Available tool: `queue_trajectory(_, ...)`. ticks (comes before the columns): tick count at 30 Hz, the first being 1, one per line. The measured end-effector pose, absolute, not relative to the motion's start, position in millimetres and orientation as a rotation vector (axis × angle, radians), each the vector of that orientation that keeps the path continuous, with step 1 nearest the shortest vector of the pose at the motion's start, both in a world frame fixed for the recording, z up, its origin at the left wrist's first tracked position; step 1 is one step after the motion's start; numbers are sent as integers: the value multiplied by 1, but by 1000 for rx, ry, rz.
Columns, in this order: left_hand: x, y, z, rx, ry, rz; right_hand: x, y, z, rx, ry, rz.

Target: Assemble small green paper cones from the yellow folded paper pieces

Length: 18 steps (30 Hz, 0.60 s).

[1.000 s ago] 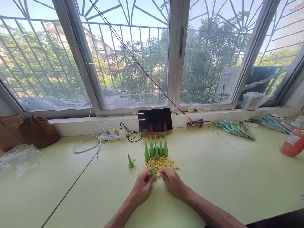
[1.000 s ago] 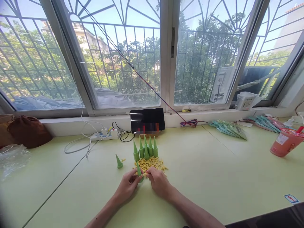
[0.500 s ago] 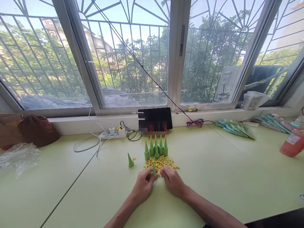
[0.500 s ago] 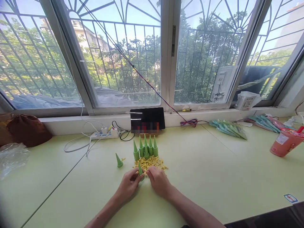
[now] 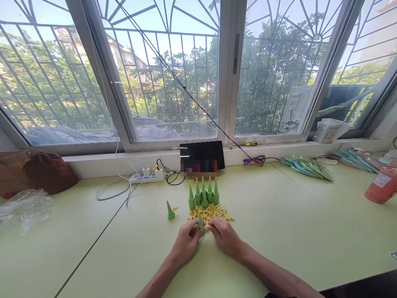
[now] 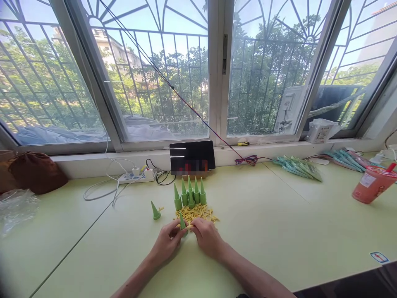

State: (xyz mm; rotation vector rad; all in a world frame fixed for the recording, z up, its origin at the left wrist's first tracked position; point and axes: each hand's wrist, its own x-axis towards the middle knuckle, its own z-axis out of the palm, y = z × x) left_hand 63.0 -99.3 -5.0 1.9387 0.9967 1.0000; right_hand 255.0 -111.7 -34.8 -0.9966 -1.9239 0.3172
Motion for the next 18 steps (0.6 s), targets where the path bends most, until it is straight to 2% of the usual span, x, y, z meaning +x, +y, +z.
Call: queue_trajectory(18,67,-101,-7,2019,1088,1010,253,-113,-34,-1016,-1925,298)
